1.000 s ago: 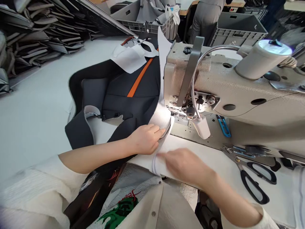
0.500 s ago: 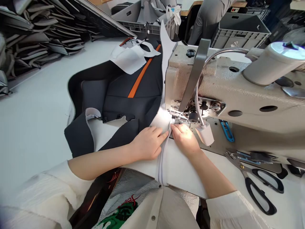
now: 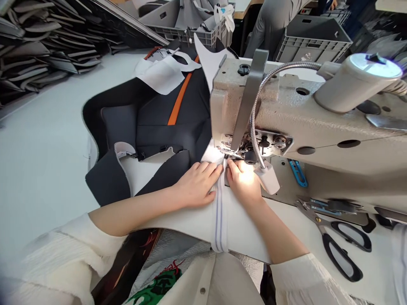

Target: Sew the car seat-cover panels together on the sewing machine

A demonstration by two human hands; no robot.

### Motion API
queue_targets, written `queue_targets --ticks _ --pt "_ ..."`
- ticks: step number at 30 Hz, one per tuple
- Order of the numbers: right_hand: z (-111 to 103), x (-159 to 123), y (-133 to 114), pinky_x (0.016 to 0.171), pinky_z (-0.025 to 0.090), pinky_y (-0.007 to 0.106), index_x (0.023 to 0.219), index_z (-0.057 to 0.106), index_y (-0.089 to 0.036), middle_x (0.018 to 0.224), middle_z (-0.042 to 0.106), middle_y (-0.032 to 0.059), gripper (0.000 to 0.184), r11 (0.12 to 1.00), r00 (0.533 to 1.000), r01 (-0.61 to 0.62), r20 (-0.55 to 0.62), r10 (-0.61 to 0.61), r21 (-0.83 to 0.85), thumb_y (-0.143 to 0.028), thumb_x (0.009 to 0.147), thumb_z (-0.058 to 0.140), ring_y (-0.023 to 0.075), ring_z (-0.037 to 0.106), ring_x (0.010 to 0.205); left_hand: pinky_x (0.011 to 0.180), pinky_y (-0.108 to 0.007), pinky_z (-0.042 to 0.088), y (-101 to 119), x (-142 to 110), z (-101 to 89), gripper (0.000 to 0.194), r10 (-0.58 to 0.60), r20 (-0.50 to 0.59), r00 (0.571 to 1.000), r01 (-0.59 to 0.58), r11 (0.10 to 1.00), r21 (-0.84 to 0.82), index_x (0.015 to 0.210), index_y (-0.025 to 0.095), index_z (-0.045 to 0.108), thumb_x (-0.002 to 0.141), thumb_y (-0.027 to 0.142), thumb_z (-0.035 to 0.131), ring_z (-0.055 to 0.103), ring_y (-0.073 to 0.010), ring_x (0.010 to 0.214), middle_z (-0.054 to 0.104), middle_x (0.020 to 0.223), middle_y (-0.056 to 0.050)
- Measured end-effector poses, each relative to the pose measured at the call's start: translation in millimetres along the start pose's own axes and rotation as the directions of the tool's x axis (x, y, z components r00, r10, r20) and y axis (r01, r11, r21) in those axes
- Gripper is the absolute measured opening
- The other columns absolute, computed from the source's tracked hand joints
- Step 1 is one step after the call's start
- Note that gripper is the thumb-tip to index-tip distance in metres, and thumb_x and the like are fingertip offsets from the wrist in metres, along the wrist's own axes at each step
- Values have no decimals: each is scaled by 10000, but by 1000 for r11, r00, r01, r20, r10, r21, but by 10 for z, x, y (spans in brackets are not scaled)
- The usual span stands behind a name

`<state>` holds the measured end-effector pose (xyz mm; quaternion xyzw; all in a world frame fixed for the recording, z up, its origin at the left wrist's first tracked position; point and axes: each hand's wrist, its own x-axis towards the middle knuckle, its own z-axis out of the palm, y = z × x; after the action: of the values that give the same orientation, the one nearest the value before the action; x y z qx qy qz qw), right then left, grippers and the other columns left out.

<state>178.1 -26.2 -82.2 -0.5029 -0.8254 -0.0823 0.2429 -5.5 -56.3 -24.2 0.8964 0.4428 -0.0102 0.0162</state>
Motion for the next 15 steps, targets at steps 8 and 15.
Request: queue_targets --ticks 8,15 --pt "-24 -13 -38 645 420 292 970 669 -146 808 649 62 218 997 998 65 -20 -65 -33 -237 900 484 197 517 742 877 -360 428 -238 -260 110 383 255 -122 959 -225 950 217 1241 86 506 891 110 355 483 -236 1161 518 1315 -129" --pt "-101 1 -127 755 440 299 1060 612 -115 919 677 81 244 971 971 238 3 -238 11 -139 907 424 186 548 788 800 -290 498 -193 -108 309 313 279 -352 893 -215 954 210 1121 77 578 933 128 332 608 -186 1008 650 1102 -127"
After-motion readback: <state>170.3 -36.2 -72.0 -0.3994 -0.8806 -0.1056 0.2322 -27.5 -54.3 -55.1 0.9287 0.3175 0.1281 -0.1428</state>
